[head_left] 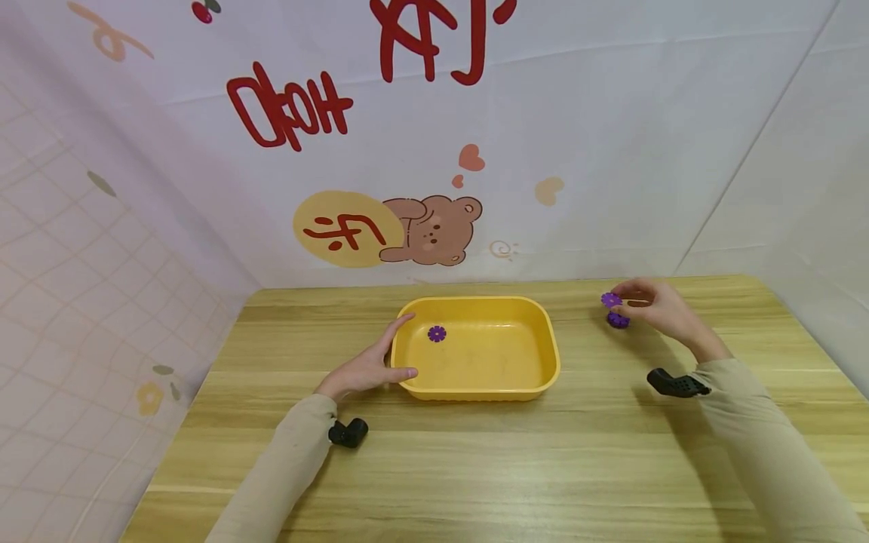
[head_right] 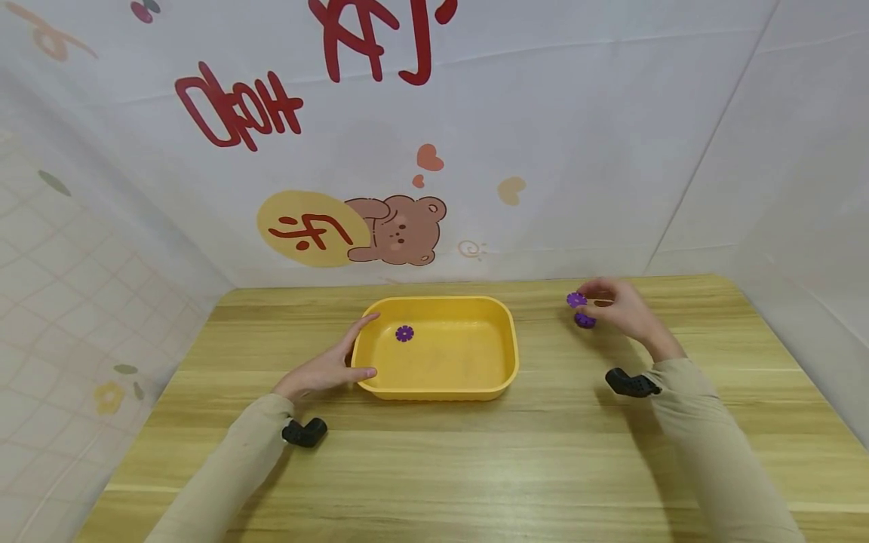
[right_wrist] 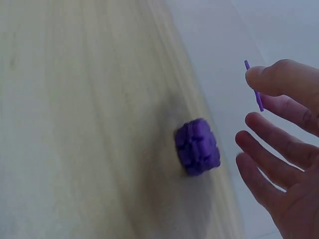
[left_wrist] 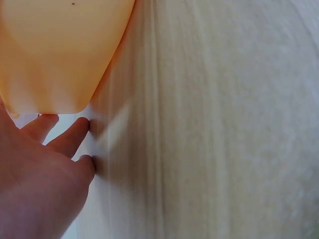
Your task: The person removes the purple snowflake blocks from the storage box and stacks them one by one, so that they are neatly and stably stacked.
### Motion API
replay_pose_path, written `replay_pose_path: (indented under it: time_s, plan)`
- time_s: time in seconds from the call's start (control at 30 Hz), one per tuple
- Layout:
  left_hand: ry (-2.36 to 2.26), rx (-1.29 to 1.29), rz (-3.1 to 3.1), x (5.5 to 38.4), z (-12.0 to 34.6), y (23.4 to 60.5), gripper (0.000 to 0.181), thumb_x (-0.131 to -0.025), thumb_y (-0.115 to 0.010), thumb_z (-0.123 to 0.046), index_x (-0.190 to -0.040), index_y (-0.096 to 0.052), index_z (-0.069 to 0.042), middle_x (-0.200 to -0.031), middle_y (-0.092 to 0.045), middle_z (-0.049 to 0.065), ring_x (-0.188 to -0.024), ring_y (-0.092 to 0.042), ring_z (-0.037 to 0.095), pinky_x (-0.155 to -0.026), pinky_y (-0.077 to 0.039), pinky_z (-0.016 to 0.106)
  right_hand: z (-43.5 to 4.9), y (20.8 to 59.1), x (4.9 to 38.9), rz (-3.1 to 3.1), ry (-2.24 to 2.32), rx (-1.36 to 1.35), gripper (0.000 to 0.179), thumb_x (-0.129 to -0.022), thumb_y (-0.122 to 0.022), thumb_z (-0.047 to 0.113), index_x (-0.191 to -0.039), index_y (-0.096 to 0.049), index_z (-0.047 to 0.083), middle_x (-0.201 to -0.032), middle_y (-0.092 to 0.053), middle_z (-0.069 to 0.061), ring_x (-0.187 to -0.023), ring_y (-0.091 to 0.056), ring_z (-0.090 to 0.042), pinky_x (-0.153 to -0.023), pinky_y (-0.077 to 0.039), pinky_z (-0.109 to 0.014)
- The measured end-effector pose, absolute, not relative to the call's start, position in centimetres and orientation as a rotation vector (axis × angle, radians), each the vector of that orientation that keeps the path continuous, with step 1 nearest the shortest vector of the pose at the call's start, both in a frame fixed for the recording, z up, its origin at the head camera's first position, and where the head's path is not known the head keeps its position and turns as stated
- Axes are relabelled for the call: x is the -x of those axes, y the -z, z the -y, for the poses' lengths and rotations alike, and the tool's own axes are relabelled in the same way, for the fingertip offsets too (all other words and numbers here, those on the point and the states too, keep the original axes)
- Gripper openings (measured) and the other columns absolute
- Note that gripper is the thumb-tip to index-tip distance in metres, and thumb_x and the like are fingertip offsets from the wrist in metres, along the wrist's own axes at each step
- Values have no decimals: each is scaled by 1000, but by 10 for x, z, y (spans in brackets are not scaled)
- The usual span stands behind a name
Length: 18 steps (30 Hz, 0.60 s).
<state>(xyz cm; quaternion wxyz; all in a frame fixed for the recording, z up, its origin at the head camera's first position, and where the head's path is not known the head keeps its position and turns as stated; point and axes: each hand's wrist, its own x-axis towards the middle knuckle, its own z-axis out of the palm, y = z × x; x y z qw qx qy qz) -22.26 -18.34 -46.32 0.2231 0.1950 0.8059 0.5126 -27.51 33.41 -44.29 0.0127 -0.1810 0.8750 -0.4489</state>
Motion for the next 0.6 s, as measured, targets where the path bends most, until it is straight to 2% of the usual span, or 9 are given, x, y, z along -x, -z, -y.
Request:
replay_pose_path:
  time_s: [0.1,0.33,0.43,0.6]
  plan:
    - [-1423,-538,-2215,223,183,464,98,-87,-75,-21,-154,-6,-38,-160,2,9,-140,-24,29,-113,-22,44,-339,450,274,-2683,1451,537,32,-92,-66,5,-117,-58,-12,-117,-58,-32,-100,-58,-6,-78,-50,-16]
    - [-1436,-451,-2199,222,182,464,98,-85,-76,-22,-151,-9,-47,-160,0,5,-139,-26,26,-114,-19,44,-347,465,272,-2666,1477,522,33,-90,-67,5,-117,-58,-12,-117,-57,-36,-98,-57,2,-76,-51,-15]
    - [-1439,-424,-2194,221,182,463,98,-84,-77,-24,-150,-10,-50,-160,1,4,-139,-25,25,-114,-17,44,-351,470,271,-2689,1466,551,32,-89,-68,3,-116,-59,-13,-115,-58,-34,-98,-58,2,-77,-49,-13]
    - [-1443,-435,-2192,221,182,463,97,-85,-76,-22,-150,-10,-50,-160,1,4,-138,-28,26,-113,-21,43,-353,476,271,-2675,1511,554,31,-88,-68,0,-114,-59,-14,-112,-62,-26,-97,-60,1,-78,-49,-14]
